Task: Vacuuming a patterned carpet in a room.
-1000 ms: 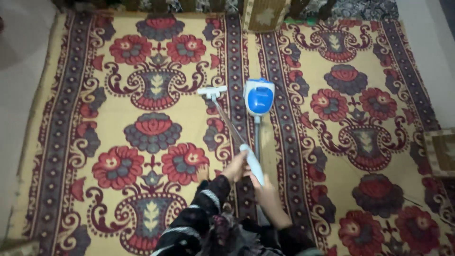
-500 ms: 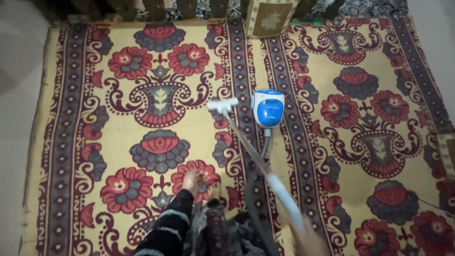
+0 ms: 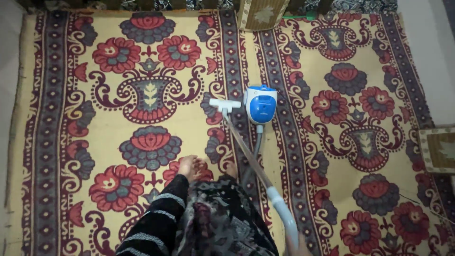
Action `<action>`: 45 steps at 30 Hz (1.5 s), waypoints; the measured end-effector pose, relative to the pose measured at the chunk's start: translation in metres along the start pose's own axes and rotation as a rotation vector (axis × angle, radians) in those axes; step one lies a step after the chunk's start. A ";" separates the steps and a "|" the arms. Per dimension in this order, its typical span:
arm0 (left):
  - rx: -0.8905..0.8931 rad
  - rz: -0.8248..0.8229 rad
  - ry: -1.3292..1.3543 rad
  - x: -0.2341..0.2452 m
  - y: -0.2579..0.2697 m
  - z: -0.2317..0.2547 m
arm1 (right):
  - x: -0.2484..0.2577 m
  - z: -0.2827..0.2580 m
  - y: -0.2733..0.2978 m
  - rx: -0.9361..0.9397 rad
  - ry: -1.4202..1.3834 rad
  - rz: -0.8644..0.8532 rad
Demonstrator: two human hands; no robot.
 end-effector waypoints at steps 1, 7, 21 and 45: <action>0.128 0.189 -0.041 0.009 0.012 0.004 | 0.014 -0.015 -0.039 0.020 0.022 0.007; -0.144 0.242 -0.108 0.060 0.044 0.044 | 0.133 -0.114 -0.230 -0.473 -0.340 -0.167; -0.168 0.281 -0.063 0.076 0.042 0.061 | 0.151 -0.061 -0.242 -0.259 0.087 -0.230; -0.377 0.484 0.128 0.061 0.080 0.078 | 0.220 -0.064 -0.709 -0.268 -1.048 0.039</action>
Point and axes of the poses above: each hand's wrist, its own y-axis away from the middle knuckle, its own x-axis out of the back of the hand, z = x × y, the point moved 5 cm from there along -y, towards the middle knuckle, and after that the axes turned 15 degrees about -z, right-handed, at the moved point
